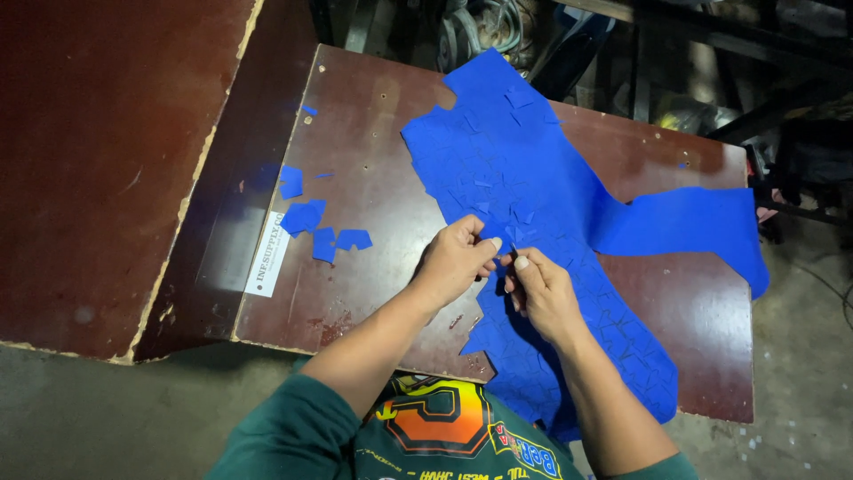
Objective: Cutting out small pattern pieces from a large sheet of blue fabric using a small hand-held cutting tool.
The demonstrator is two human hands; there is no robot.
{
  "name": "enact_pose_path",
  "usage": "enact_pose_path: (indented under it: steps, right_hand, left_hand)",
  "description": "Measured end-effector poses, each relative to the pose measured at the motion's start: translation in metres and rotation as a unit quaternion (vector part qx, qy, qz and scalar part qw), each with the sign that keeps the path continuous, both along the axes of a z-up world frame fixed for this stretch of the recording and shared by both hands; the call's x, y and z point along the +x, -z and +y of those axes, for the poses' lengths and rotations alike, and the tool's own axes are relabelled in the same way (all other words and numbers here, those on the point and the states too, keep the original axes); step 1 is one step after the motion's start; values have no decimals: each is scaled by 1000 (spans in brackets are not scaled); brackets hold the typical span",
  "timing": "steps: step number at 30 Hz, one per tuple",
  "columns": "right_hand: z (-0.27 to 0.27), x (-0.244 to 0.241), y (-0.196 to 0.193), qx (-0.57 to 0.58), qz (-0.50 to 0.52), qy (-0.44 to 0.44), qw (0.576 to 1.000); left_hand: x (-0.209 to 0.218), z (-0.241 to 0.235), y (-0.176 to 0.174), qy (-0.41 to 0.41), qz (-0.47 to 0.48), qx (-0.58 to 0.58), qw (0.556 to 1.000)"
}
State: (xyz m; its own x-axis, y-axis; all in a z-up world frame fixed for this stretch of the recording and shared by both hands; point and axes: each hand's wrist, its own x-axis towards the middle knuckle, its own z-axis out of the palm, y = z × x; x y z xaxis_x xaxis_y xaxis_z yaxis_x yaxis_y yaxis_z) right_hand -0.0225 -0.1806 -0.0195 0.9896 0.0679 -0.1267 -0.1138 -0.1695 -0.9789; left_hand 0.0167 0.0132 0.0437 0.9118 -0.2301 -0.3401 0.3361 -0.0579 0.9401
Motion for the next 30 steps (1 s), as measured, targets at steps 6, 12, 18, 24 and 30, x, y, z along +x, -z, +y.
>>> enact_pose_path:
  steps: [6,12,18,24,30]
  right_hand:
    - [4,0,-8,-4,-4,2,1000]
    - [4,-1,-9,2,-8,7,1000]
    - [6,-1,-10,-7,-11,8,1000]
    - [6,-1,-8,-6,-13,13,1000]
    - [8,-2,-12,-28,-5,16,999]
  left_hand:
    - [0,0,3,-1,0,-3,1000]
    - [1,-1,6,-3,-3,-5,1000]
    - [1,-3,10,0,-7,-3,1000]
    - [2,-3,15,-1,-6,-5,1000]
    - [2,-2,10,1,1,-4,1000]
